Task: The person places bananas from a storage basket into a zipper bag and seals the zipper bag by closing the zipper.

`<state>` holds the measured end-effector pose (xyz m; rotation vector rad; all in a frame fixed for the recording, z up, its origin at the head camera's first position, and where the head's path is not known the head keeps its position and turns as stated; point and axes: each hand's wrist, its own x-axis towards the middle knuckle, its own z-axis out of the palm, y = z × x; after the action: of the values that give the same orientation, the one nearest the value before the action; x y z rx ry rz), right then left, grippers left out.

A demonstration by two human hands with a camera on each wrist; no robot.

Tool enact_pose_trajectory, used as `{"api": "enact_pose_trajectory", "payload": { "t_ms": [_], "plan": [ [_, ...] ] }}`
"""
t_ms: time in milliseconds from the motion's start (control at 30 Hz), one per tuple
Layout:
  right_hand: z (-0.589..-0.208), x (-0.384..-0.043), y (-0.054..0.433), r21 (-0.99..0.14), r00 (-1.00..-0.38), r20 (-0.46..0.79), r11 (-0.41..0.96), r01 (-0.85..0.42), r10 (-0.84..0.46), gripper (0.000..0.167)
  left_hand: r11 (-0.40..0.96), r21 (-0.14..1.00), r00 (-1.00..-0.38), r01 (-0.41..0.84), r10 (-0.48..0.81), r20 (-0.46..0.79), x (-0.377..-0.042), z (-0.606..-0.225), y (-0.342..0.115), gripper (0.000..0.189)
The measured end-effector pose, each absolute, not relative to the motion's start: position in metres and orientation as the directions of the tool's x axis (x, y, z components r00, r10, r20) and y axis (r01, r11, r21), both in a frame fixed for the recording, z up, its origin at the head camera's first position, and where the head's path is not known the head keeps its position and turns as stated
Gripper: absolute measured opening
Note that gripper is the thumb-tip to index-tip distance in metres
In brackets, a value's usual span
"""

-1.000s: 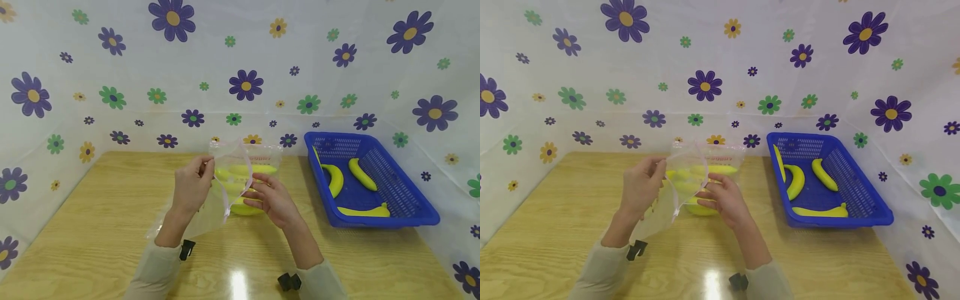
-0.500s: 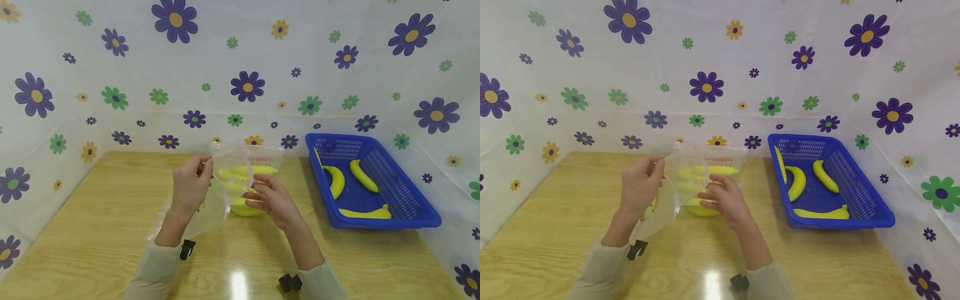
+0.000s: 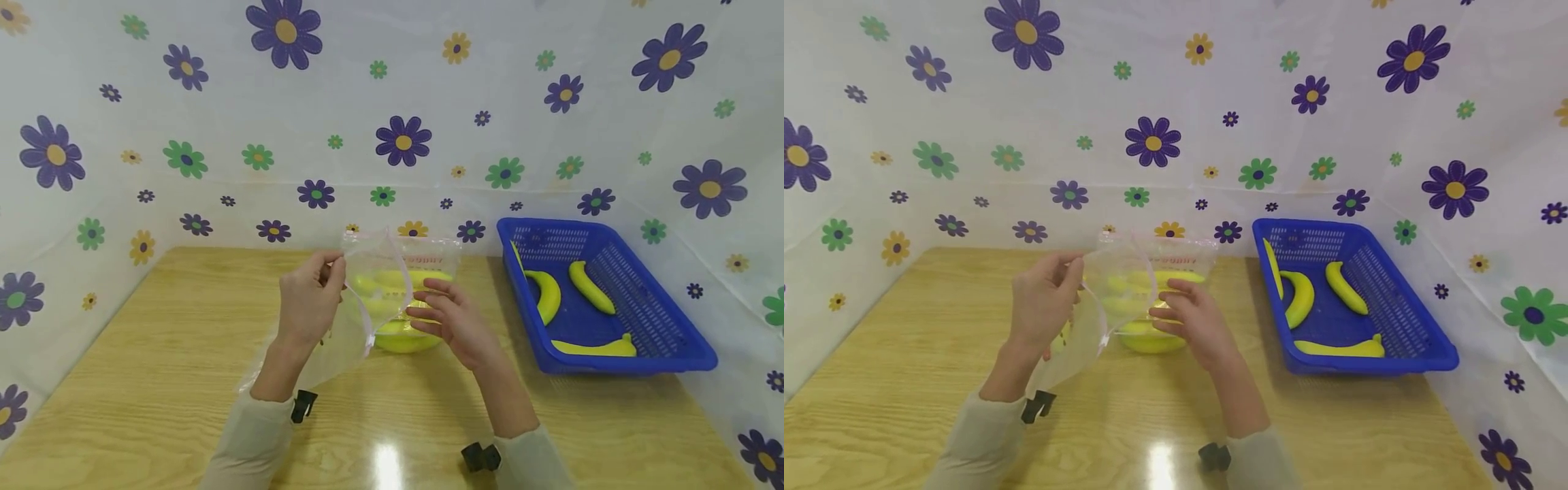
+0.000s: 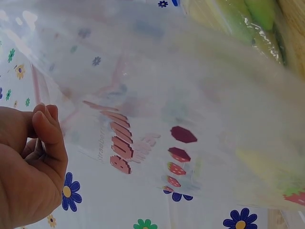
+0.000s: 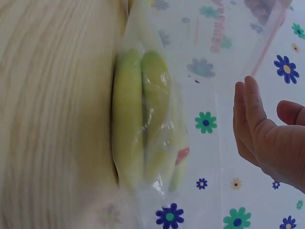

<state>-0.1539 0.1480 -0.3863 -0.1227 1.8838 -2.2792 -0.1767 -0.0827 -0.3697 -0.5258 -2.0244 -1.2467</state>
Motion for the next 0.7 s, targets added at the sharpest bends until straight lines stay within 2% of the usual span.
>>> {"api": "enact_pose_trajectory", "payload": {
  "t_ms": [133, 267, 500, 700],
  "plan": [
    [-0.373, -0.157, 0.163, -0.988, -0.988, -0.057, -0.137, 0.077, -0.145, 0.045, 0.45, 0.606, -0.675, 0.656, -0.009, 0.738, -0.177, -0.37, -0.084, 0.014],
    [-0.355, -0.163, 0.189, -0.996, -0.995, -0.081, -0.035, 0.083, -0.056, 0.047, 0.442, 0.614, -0.681, 0.654, -0.01, 0.732, -0.177, -0.371, -0.084, 0.013],
    [-0.334, -0.175, 0.25, -0.974, -0.995, -0.09, 0.204, 0.095, 0.035, 0.053, 0.45, 0.653, -0.734, 0.609, 0.007, 0.679, -0.175, -0.369, -0.085, 0.016],
    [-0.341, -0.187, 0.297, -0.892, -0.983, -0.138, 0.415, 0.177, 0.122, 0.057, 0.49, 0.645, -0.76, 0.587, 0.057, 0.648, -0.176, -0.368, -0.087, 0.015]
  ]
}}
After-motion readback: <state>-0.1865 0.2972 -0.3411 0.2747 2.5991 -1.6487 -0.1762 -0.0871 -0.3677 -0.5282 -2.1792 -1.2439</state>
